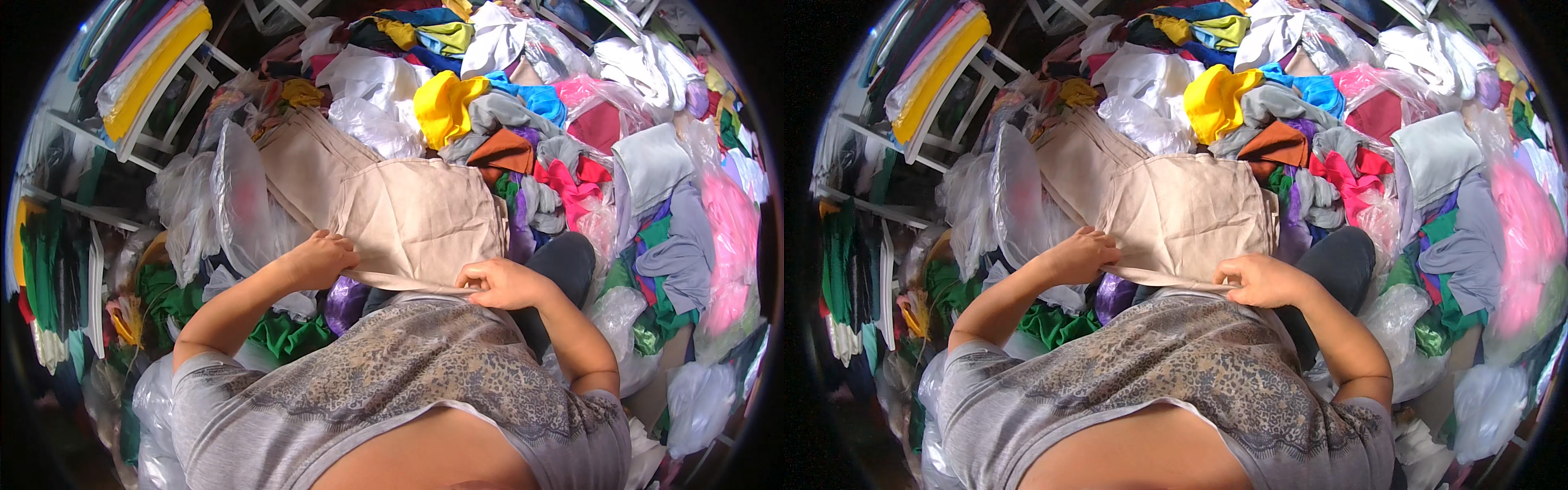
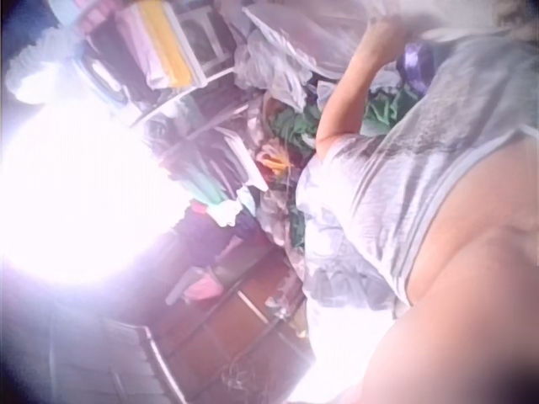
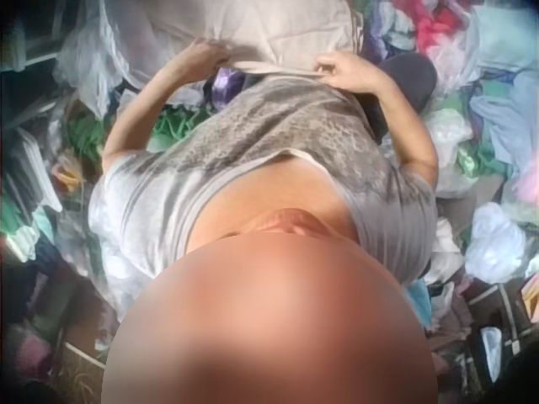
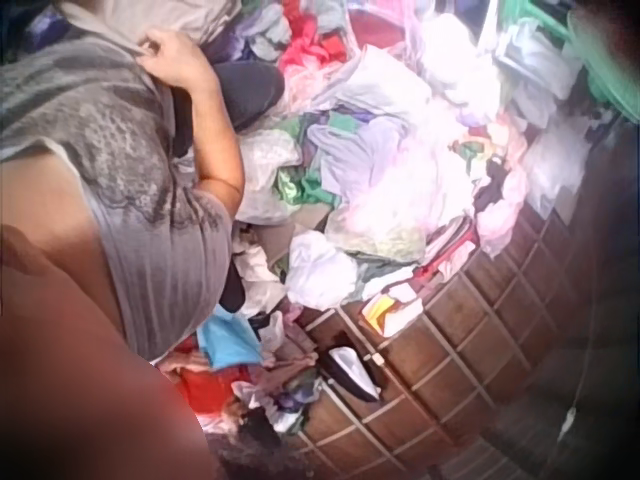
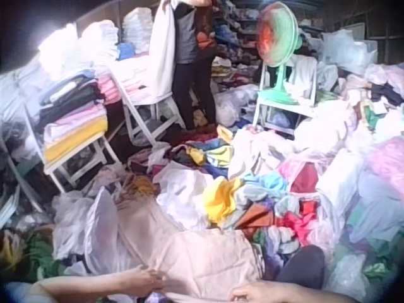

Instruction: The person sits on the floor and folds a beige garment by hand, repeatedly unfolding and refolding it to align edges and creases. The folded item is placed on a growing stack beside them.

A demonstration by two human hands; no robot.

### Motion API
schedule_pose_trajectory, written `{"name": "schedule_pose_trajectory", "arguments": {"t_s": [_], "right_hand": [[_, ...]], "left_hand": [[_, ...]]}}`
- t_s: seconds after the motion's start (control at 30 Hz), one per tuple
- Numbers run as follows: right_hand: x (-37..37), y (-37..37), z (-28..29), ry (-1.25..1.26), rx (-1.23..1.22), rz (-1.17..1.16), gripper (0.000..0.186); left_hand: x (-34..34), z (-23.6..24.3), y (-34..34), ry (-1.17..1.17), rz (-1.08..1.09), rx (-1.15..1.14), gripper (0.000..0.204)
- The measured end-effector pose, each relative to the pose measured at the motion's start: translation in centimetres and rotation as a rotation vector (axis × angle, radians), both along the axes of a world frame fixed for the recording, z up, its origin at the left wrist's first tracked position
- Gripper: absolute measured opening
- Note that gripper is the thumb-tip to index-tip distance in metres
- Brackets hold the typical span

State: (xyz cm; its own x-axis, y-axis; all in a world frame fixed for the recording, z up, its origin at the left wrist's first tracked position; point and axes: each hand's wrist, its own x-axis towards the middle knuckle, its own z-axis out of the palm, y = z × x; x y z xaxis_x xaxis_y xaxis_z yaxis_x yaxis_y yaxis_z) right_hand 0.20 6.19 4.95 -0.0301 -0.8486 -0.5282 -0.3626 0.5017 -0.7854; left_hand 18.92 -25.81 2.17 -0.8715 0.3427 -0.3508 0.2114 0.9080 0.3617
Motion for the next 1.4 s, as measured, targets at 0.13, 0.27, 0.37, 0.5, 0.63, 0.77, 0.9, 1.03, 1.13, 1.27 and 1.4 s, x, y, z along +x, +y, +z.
{"name": "schedule_pose_trajectory", "arguments": {"t_s": [0.13,0.27,0.37,0.5,0.63,0.77,0.9,1.03,1.13,1.27,1.4], "right_hand": [[0.5,-0.4,-2.6,-0.005,0.015,-0.007,0.033],[1.0,-0.5,-4.0,0.088,0.025,0.026,0.035],[0.5,0.0,-3.4,0.120,0.004,0.043,0.031],[-1.1,1.4,-1.3,0.165,0.082,0.143,0.027],[-1.3,3.0,0.0,0.085,0.057,0.113,0.027],[-1.7,4.1,0.9,-0.061,-0.285,0.085,0.025],[-4.3,4.7,1.7,-0.391,-0.138,-0.061,0.028],[-8.9,2.2,-0.9,-0.446,-0.356,-0.391,0.021],[-11.2,-1.6,-5.2,-0.472,-0.376,-0.834,0.023],[-10.5,-2.4,-9.1,-0.287,-0.222,-1.091,0.054],[-7.3,-0.4,-10.5,-0.284,-0.044,-1.152,0.071]], "left_hand": [[0.9,-2.8,0.2,0.034,-0.026,-0.112,0.009],[1.3,-3.3,0.3,0.033,0.016,-0.179,0.007],[1.8,-2.7,-0.1,0.054,0.049,-0.055,0.011],[2.0,-1.7,-0.9,0.097,0.036,0.117,0.022],[1.6,-0.3,-0.9,-0.222,0.075,0.189,0.028],[1.2,1.2,-1.3,-0.475,0.149,0.306,0.023],[0.4,0.5,-4.3,-0.550,0.256,0.650,0.018],[-1.1,-2.8,-7.4,-0.453,0.673,1.155,0.017],[-2.5,-5.4,-7.1,-0.350,1.140,1.395,0.046],[-2.3,-7.4,-4.4,-0.276,1.335,1.246,0.087],[-1.0,-8.2,-2.4,-0.112,1.241,1.081,0.072]]}}
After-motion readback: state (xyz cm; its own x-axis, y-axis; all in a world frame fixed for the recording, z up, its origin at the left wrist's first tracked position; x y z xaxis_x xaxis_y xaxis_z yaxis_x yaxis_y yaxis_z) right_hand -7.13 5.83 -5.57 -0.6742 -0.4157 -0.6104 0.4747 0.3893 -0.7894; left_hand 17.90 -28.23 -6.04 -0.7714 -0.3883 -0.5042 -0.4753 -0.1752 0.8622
